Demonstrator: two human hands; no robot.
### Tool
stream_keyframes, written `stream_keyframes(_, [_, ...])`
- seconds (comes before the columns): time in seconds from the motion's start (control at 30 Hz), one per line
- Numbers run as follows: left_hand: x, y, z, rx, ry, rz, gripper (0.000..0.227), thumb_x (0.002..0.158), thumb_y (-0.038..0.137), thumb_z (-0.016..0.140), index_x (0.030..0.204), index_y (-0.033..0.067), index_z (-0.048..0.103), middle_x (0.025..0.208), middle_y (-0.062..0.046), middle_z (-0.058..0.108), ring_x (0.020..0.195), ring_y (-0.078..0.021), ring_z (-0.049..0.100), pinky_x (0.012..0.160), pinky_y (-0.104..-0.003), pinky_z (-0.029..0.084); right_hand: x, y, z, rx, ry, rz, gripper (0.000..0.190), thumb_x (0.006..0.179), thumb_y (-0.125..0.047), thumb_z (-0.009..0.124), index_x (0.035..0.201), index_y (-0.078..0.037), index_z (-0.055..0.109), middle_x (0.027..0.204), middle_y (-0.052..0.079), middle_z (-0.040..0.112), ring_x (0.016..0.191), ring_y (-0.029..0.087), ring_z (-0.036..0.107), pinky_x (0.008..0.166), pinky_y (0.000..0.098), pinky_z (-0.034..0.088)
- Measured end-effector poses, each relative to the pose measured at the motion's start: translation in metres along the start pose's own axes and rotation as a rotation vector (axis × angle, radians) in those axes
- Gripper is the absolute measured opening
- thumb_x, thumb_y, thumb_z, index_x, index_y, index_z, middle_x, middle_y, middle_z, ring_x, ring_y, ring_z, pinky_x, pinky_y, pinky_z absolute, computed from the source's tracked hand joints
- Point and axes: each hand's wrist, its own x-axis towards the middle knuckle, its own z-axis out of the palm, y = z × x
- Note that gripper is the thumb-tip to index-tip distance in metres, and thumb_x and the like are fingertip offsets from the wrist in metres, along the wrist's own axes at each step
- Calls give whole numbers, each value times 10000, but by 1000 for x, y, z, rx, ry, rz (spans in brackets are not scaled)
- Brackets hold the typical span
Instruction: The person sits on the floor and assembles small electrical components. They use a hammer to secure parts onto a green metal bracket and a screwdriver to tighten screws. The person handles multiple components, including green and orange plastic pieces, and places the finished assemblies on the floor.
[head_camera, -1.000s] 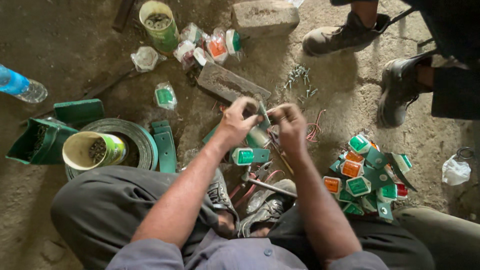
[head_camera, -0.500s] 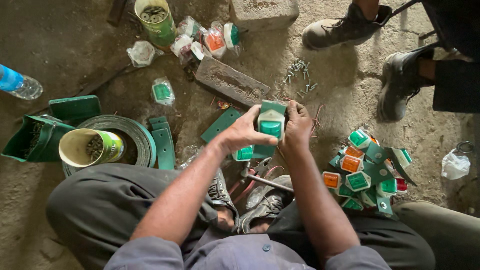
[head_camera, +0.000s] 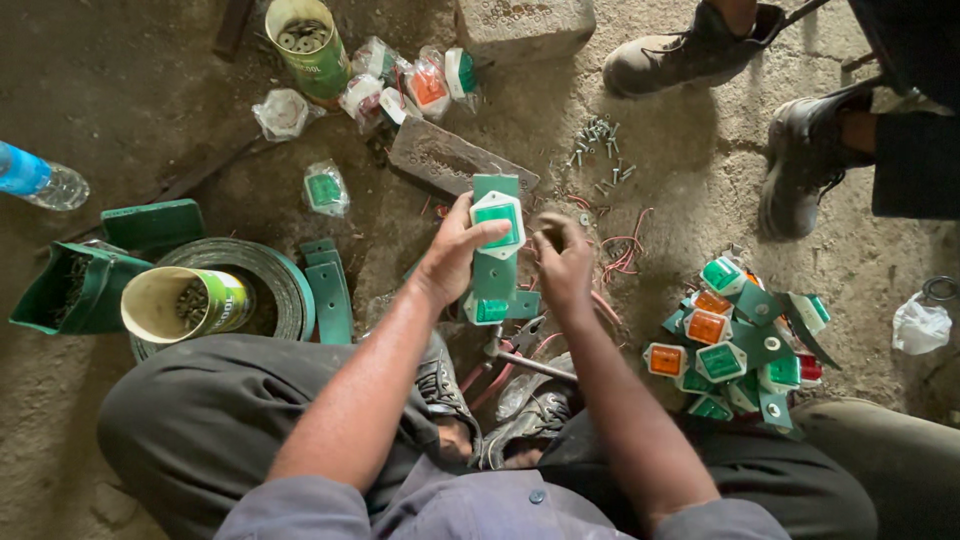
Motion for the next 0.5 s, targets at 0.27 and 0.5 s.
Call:
stream_keyframes(0.27, [6,10,-14,241,-11,-145,756,721,238,820,1365,28,484,1099,-93,641,946,-196,683,809,-368,618,-1,-44,-16,-248,-350,-532,1102,607,-215,983,1538,-110,403,1592,187,332,1466,386,353,1174,485,384])
stream_keyframes(0.5, [5,0,-5,399,-55,-116,872,706,323,854,1422,34,448,1212,-70,614,1136,-164,602,985,-341,513,-2,-33,-9,-231,-308,-565,1133,594,-220,1028,1536,-131,405,1531,177,436,1448,363,442,1204,485,408])
